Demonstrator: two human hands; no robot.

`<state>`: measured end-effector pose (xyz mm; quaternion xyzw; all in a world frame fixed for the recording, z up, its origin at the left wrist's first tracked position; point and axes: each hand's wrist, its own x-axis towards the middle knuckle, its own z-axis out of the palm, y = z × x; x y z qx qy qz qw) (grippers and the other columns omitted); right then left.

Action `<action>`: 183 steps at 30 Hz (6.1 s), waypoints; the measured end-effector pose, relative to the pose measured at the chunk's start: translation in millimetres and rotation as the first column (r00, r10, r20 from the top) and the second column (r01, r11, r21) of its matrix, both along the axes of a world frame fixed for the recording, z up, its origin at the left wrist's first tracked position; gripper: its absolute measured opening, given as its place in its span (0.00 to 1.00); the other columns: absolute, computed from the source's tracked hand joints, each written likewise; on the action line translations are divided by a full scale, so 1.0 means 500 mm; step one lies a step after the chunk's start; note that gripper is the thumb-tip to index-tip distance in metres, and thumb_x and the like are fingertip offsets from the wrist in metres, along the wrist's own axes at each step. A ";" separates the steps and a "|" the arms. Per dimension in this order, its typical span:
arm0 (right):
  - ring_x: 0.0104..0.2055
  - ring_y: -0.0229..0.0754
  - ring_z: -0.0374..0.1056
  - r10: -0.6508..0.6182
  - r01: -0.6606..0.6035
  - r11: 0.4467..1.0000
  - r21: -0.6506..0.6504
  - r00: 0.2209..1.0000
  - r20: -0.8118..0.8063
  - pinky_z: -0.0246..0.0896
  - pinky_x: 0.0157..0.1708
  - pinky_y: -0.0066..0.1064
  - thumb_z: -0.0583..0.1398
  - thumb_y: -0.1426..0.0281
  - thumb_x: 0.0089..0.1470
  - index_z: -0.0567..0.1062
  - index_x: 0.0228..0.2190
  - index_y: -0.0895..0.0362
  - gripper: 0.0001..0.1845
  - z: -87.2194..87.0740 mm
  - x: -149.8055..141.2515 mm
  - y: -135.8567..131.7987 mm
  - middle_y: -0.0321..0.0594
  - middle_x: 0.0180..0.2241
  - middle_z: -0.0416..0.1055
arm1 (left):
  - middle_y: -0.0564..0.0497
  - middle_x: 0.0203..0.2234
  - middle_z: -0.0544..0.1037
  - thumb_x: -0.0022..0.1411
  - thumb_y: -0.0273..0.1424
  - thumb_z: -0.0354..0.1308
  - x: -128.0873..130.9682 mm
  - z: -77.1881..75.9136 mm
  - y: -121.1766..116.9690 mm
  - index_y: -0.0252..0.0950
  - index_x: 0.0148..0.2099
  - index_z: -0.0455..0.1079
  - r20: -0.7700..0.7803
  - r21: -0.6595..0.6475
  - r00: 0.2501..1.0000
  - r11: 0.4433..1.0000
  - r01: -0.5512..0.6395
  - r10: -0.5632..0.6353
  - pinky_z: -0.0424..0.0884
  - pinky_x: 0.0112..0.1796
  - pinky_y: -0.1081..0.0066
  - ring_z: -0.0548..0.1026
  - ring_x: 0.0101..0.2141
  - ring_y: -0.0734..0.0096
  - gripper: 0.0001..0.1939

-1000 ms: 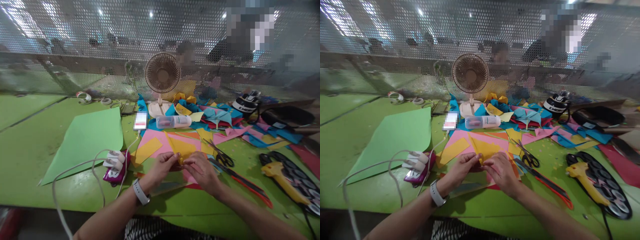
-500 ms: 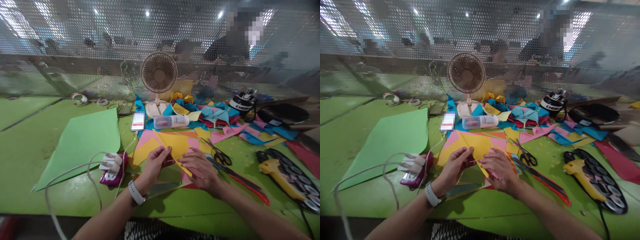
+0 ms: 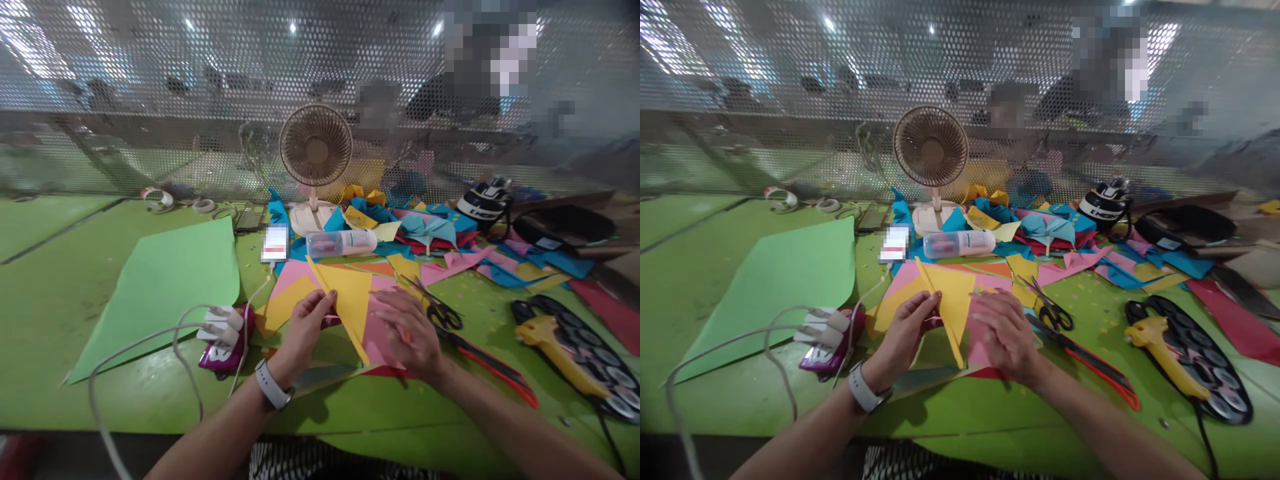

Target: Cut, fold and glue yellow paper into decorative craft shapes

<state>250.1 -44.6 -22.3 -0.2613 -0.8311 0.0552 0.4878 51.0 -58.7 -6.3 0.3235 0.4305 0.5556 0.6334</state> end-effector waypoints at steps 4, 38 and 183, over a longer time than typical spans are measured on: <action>0.58 0.50 0.55 -0.109 0.071 0.969 -0.236 0.983 -0.151 0.51 0.55 0.50 0.51 0.74 0.56 0.67 0.50 0.52 0.19 -0.006 0.006 0.004 0.45 0.55 0.60 | 0.56 0.24 0.68 0.54 0.37 0.62 0.002 0.002 -0.001 0.34 0.29 0.70 -0.063 -0.005 0.998 1.000 0.031 -0.031 0.67 0.28 0.79 0.67 0.26 0.80 0.11; 0.59 0.39 0.57 0.248 -0.375 0.918 0.131 0.799 0.547 0.44 0.63 0.38 0.52 0.79 0.58 0.68 0.50 0.54 0.20 0.028 0.007 -0.010 0.40 0.53 0.67 | 0.55 0.19 0.72 0.49 0.37 0.66 0.004 -0.007 -0.005 0.32 0.28 0.71 0.153 -0.136 0.939 0.934 0.329 -0.309 0.66 0.25 0.76 0.69 0.20 0.80 0.13; 0.34 0.41 0.70 -0.082 -0.472 0.370 -0.800 0.841 -0.534 0.65 0.37 0.33 0.66 0.59 0.43 0.72 0.32 0.59 0.18 0.020 -0.037 -0.004 0.39 0.29 0.74 | 0.46 0.30 0.80 0.52 0.35 0.64 0.029 -0.018 -0.027 0.34 0.36 0.76 -0.218 0.023 0.955 0.978 0.209 -0.199 0.71 0.32 0.71 0.76 0.30 0.69 0.11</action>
